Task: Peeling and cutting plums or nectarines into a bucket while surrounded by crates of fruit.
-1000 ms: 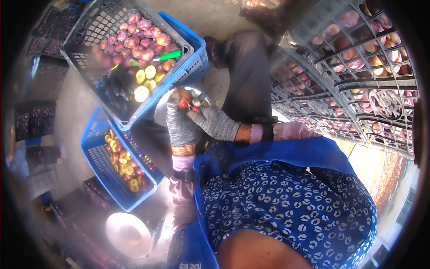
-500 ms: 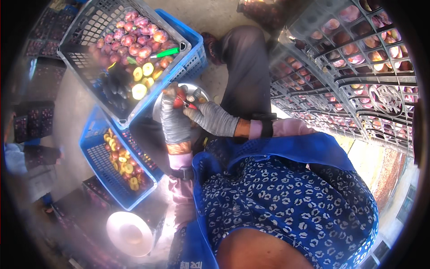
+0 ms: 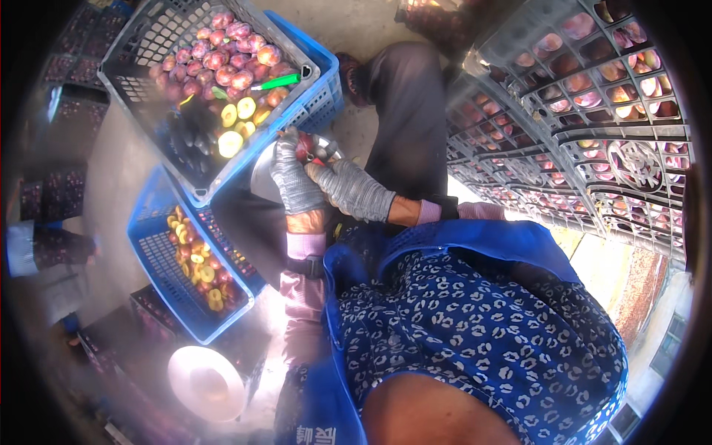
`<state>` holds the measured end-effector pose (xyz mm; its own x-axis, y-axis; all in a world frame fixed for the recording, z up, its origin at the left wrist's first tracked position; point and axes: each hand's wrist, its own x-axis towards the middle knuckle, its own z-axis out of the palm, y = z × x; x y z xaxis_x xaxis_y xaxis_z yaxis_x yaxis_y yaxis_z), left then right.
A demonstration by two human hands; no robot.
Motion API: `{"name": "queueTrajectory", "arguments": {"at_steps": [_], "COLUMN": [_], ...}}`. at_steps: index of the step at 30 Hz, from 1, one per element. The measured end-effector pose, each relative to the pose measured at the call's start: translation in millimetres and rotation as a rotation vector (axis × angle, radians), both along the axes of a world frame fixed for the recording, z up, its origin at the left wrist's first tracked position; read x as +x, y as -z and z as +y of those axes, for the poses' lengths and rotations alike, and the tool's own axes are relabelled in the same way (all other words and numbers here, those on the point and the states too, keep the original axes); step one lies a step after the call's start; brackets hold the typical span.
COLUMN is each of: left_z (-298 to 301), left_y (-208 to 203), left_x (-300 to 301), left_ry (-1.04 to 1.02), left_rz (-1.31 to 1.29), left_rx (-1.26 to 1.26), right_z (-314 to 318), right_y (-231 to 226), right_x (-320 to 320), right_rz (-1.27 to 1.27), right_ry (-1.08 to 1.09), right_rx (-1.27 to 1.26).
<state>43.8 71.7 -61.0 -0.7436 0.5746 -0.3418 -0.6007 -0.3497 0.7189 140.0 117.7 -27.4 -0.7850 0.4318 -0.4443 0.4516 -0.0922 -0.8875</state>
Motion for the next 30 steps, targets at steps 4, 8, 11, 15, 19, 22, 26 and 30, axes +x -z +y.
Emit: {"name": "queueTrajectory", "arguments": {"at_steps": [4, 8, 11, 15, 19, 22, 26, 30], "left_z": [-18.5, -27.2, -22.0, -12.7, -18.6, -32.9, -44.3, -37.6], "left_y": [-6.2, -2.6, -0.6, -0.6, 12.8, 13.2, 6.0, -13.8], "left_x": [-9.2, -10.0, -10.8, -9.2, -36.1, -62.2, -50.5, -20.8], "left_ry": [0.214, 0.195, 0.176, 0.095, -0.094, -0.098, 0.067, 0.097], "left_rz": [0.079, 0.167, 0.087, -0.162, -0.276, -0.339, -0.267, 0.152], "left_rx": [0.081, 0.029, 0.114, 0.146, 0.075, 0.302, 0.452, 0.144], "right_z": [11.8, 42.2, 10.3, -16.1, -1.8, 7.7, 28.0, 28.4], "right_y": [-11.8, -19.0, 4.9, 40.5, 6.3, -10.8, -27.1, -30.5], "right_x": [2.5, 6.3, -2.7, -8.6, 12.7, 40.6, 38.9, 13.0], "right_rz": [0.204, -0.225, -0.025, 0.266, -0.08, 0.093, -0.062, 0.295], "right_ry": [0.07, -0.23, -0.114, 0.076, -0.359, -0.368, 0.055, 0.113], "right_rx": [-0.018, -0.616, -0.278, 0.154, 0.169, 0.304, -0.16, 0.178]}}
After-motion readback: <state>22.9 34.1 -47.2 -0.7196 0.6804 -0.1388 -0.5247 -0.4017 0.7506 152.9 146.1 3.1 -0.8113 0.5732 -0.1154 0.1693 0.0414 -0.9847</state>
